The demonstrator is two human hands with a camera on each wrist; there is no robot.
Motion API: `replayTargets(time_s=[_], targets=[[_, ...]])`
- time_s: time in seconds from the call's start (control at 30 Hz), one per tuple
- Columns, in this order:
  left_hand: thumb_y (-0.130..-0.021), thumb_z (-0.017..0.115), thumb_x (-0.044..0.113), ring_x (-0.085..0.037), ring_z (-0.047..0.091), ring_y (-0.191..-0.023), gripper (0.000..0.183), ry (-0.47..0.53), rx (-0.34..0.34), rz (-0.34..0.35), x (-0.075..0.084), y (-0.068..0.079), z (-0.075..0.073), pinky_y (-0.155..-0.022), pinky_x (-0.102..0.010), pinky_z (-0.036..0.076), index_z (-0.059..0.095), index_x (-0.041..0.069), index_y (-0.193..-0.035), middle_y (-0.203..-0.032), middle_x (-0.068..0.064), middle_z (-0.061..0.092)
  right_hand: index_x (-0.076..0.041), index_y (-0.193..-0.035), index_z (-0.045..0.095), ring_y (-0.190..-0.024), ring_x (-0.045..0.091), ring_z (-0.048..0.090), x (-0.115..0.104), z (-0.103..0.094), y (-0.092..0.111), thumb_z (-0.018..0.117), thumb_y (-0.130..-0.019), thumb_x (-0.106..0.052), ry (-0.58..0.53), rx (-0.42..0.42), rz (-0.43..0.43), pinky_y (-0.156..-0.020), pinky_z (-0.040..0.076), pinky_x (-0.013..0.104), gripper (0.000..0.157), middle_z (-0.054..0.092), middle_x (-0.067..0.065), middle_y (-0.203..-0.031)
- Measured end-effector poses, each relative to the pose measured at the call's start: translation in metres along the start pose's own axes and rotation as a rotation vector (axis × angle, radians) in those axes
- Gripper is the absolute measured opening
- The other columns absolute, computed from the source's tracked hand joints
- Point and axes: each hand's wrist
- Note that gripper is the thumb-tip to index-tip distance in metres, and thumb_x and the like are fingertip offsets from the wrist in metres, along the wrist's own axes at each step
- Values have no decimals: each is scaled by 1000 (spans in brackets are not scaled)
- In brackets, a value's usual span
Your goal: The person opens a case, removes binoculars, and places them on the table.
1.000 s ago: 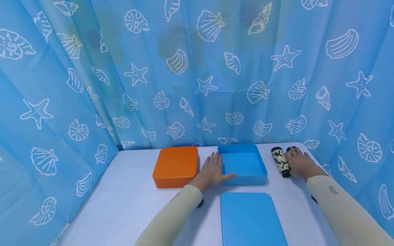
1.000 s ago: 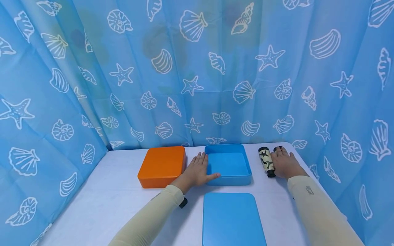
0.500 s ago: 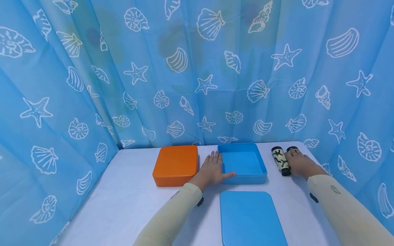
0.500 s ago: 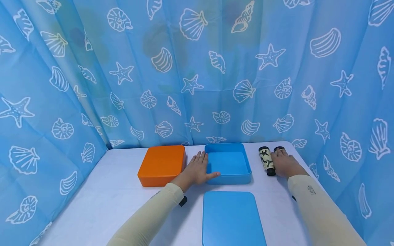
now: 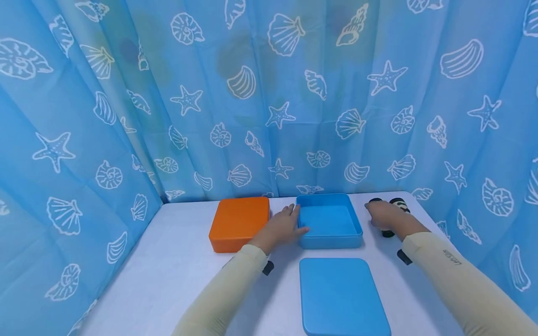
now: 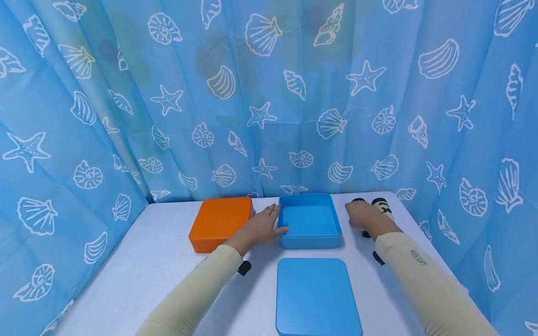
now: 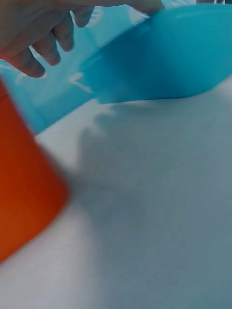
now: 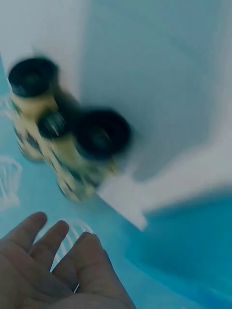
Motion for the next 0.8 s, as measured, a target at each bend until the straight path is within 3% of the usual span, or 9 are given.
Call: replayTargets(time_s=[0.2,0.33,0.47,0.6,0.8], targets=[[-95,54,54,-24,36,-138,76,44,52,-45,-35,17,-19,-107,-43,36,27,16,-155,-154,-4,36,7,-138,47,-126,49,43,-40,-9,-2,56,-93,-5,-106,45,-132,-99,38,61,47,48,29,-137],[-94,60,47,-23,46,-127,71,60,79,-88,-64,31,-30,-101,-41,44,35,14,-151,-144,-4,47,2,-138,50,-126,49,43,-65,-8,-5,55,-94,-6,-160,71,-175,-97,38,64,45,49,27,-137],[-93,64,43,-24,49,-119,68,63,89,-157,-98,39,-32,-100,-43,44,40,10,-148,-138,-5,51,0,-138,51,-125,45,47,-88,-3,-15,55,-96,-9,-236,62,-228,-96,42,60,43,55,21,-133],[-93,64,44,-28,48,-123,69,56,77,-250,-131,48,-32,-103,-47,41,41,9,-148,-142,-9,49,-1,-137,53,-119,38,55,-111,3,-26,55,-97,-10,-321,60,-283,-92,49,52,41,62,15,-124],[-93,63,45,-31,52,-114,71,150,69,-374,-175,65,-36,-100,-51,43,41,4,-146,-134,-14,53,-5,-136,54,-113,29,59,-154,2,-38,56,-98,-13,-522,44,-267,-91,51,45,39,63,8,-119]])
Point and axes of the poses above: each hand's wrist, its own y-axis away from the middle knuckle, its own z-axis out of the palm, x = y × z
